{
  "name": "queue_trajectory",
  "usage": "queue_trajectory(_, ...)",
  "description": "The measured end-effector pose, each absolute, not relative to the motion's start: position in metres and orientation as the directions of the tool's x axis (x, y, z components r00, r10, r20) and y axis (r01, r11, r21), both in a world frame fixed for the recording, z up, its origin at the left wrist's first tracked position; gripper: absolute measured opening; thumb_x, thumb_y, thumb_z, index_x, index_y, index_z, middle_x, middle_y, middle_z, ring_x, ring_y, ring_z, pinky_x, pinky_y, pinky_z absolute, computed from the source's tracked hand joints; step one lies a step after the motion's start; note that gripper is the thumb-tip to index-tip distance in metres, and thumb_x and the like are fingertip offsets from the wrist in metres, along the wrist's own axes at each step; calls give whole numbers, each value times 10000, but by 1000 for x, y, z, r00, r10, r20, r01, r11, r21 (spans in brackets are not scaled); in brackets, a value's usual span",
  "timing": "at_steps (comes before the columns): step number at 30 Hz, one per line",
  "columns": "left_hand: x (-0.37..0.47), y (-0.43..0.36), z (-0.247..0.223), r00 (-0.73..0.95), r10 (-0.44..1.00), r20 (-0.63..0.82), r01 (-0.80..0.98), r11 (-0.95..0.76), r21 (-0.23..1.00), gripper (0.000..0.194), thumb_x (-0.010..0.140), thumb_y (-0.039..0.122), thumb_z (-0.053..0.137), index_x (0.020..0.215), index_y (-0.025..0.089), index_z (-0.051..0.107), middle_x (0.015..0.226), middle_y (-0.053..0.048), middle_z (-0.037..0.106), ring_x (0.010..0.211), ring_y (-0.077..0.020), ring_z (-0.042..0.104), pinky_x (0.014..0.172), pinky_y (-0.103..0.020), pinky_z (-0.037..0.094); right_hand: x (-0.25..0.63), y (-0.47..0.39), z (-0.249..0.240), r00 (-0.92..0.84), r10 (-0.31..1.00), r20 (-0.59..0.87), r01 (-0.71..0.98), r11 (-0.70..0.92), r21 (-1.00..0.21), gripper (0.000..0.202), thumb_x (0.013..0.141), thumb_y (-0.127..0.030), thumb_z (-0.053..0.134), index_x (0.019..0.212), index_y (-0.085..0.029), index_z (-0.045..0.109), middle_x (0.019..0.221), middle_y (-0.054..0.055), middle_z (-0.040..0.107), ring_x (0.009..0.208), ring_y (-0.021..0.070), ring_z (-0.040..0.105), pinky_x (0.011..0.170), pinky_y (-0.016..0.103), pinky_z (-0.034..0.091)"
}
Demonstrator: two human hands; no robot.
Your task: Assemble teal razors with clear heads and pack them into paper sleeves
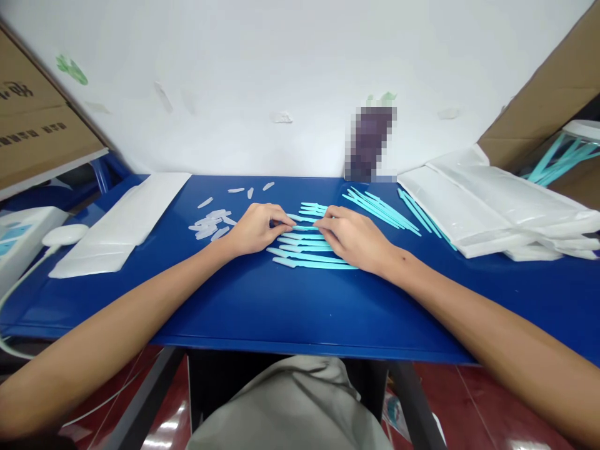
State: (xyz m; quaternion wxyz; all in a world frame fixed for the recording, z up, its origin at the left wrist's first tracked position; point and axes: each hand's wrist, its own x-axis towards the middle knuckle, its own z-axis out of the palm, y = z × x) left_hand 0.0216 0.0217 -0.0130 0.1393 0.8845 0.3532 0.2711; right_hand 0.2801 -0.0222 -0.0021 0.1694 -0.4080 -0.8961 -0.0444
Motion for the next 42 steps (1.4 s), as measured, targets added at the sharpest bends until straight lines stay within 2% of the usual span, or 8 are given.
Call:
queue_trajectory(9, 7, 28, -9, 554, 722, 415, 673, -682, 287, 406, 1082, 326, 423, 1253, 166, 755, 1279, -110, 740, 1192, -276, 646, 1088, -451, 474, 284, -28, 1, -647, 691, 322, 704, 704, -94, 416, 1073, -335, 427, 1155, -145, 789, 1099, 165, 756, 1030, 319, 697, 874, 458, 561)
queue_trajectory(14, -7, 38, -3, 444, 876, 189, 873, -471, 129, 540, 1088, 319, 330, 1595, 200, 470, 1713, -112, 351, 1588, -390, 277, 1253, -635, 284, 290, -23, -2, -604, 725, 333, 747, 660, -83, 445, 1066, -319, 395, 1206, -128, 773, 1237, 184, 733, 1115, 343, 696, 922, 494, 574)
queue_trajectory(17, -7, 42, 2, 465, 886, 1, 885, -464, 35, 580, 1109, 396, 262, 1657, 229, 355, 1767, -96, 201, 1641, -394, 117, 1279, -696, 142, 297, -14, -6, -557, 764, 327, 784, 613, -97, 450, 1046, -271, 390, 1260, -105, 750, 1277, 197, 726, 1140, 354, 698, 953, 509, 574)
queue_trajectory(23, -4, 42, 6, 522, 850, 65, 853, -519, -59, 544, 1088, 353, 293, 1572, 201, 491, 1678, -127, 414, 1608, -353, 267, 1294, -643, 182, 307, -2, -12, -551, 766, 332, 789, 608, -92, 410, 1016, -274, 438, 1193, -133, 781, 1178, 179, 762, 1091, 348, 718, 939, 500, 586)
queue_trajectory(28, -7, 49, 3, 467, 884, -10, 884, -467, 9, 615, 1085, 392, 289, 1687, 263, 273, 1768, -135, 175, 1644, -380, 113, 1286, -687, 107, 309, 2, -13, -560, 757, 338, 777, 621, -104, 389, 1001, -239, 452, 1177, -163, 791, 1222, 158, 775, 1105, 336, 732, 949, 497, 591)
queue_trajectory(32, -6, 53, 0, 517, 855, 28, 856, -517, 0, 588, 1091, 415, 299, 1609, 173, 436, 1703, -163, 353, 1617, -372, 239, 1281, -696, 95, 309, 2, -10, -570, 751, 335, 773, 628, -93, 360, 1008, -258, 463, 1111, -182, 800, 1134, 129, 802, 1029, 305, 755, 898, 460, 605)
queue_trajectory(36, -1, 49, 3, 610, 771, 182, 791, -604, -95, 425, 1060, 363, 432, 1268, 127, 718, 1404, -188, 678, 1414, -376, 543, 1244, -671, 217, 308, -3, -6, -601, 730, 327, 742, 661, -110, 350, 1014, -275, 469, 1102, -182, 794, 1140, 125, 793, 1013, 287, 752, 893, 439, 601)
queue_trajectory(42, 5, 45, 5, 626, 750, 211, 779, -607, -155, 360, 1044, 251, 453, 1011, 104, 780, 1067, -183, 789, 1024, -330, 739, 1046, -508, 468, 304, -13, 1, -607, 737, 298, 726, 666, -168, 335, 999, -279, 498, 1134, -185, 789, 1067, 108, 787, 893, 257, 747, 783, 387, 577)
